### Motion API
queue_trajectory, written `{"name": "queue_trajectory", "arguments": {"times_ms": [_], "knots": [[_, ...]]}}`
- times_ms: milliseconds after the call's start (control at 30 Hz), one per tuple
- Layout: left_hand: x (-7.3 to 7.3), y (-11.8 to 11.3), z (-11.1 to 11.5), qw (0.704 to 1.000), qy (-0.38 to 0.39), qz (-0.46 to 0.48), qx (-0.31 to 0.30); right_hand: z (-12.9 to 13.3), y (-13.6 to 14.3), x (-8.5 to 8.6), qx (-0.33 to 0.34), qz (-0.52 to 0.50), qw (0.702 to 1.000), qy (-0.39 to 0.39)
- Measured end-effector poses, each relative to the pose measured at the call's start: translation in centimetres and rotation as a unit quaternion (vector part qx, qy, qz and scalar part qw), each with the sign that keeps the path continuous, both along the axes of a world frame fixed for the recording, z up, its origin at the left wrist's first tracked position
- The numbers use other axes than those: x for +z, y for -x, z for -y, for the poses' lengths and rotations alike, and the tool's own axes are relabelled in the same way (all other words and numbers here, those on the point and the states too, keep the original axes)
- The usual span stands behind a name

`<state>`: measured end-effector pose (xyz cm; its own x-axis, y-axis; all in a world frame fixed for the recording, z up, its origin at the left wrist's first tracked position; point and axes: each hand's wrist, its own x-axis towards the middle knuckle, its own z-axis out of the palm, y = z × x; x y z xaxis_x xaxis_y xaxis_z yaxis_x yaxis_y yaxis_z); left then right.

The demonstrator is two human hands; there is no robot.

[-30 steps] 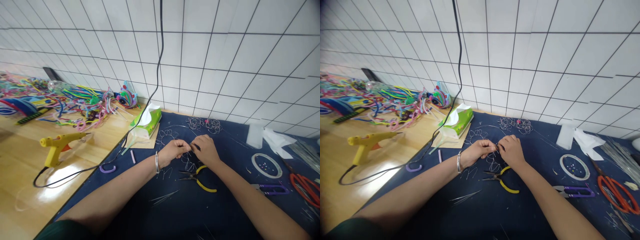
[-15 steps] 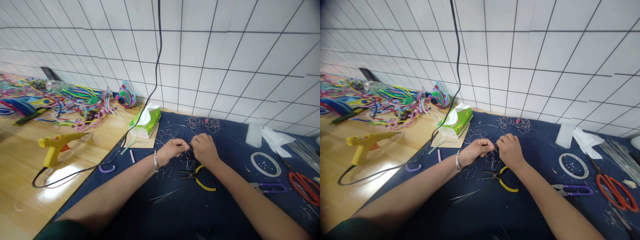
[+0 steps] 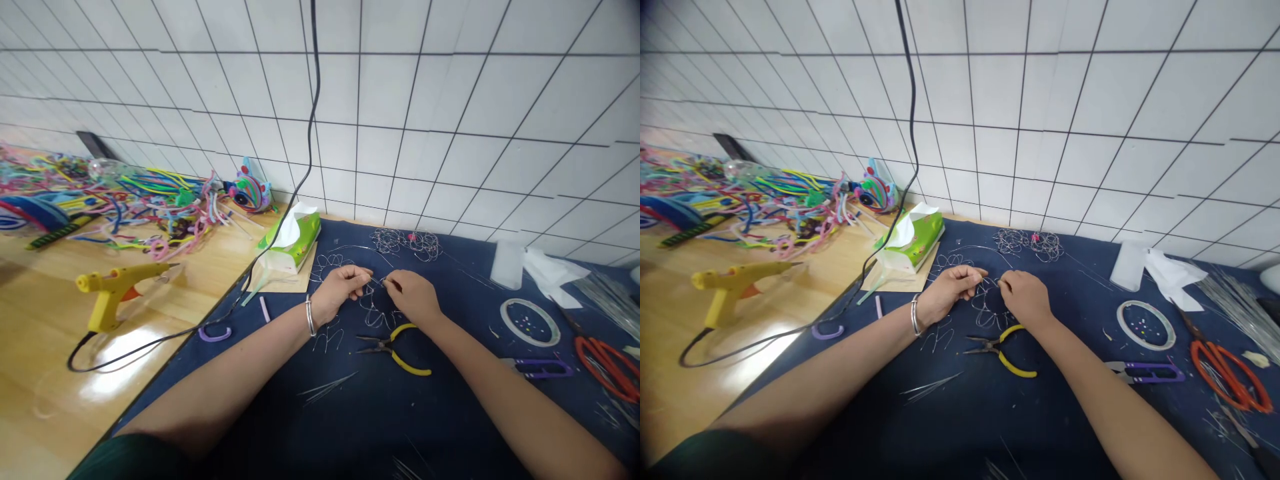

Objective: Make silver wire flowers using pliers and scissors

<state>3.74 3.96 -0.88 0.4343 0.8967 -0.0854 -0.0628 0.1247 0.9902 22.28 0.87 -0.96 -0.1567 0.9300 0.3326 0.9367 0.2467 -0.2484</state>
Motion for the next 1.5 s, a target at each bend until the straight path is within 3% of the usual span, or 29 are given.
{"name": "queue_trajectory", "arguments": {"times_ms": [133,233,433,633,933,1300,1500], "knots": [[-0.1,0.4,-0.3,0.997,-0.027,0.027,0.068,-0.5,-1.2,-0.3,-0.052,-0.039,0.997,0.030],[0.2,0.4,-0.1,0.994,-0.068,0.021,0.083,-0.7,-1.7,-0.2,-0.061,-0.059,0.995,0.049],[1.0,0.4,0.4,0.981,-0.168,-0.090,0.038,-0.8,-1.7,0.1,-0.042,-0.083,0.993,0.067],[1.6,0.7,0.5,0.950,-0.279,-0.137,-0.038,-1.0,-1.9,-0.1,-0.037,-0.090,0.993,0.069],[0.5,0.6,0.1,0.932,-0.297,-0.202,-0.053,-1.4,-2.0,-1.1,-0.062,-0.076,0.994,0.048],[0.6,0.7,0.3,0.909,-0.323,-0.245,-0.095,-1.2,-1.8,-1.5,-0.034,-0.032,0.997,0.058],[0.5,0.7,0.3,0.894,-0.344,-0.265,-0.113,-2.0,-2.8,-0.7,0.008,-0.043,0.994,0.099]]}}
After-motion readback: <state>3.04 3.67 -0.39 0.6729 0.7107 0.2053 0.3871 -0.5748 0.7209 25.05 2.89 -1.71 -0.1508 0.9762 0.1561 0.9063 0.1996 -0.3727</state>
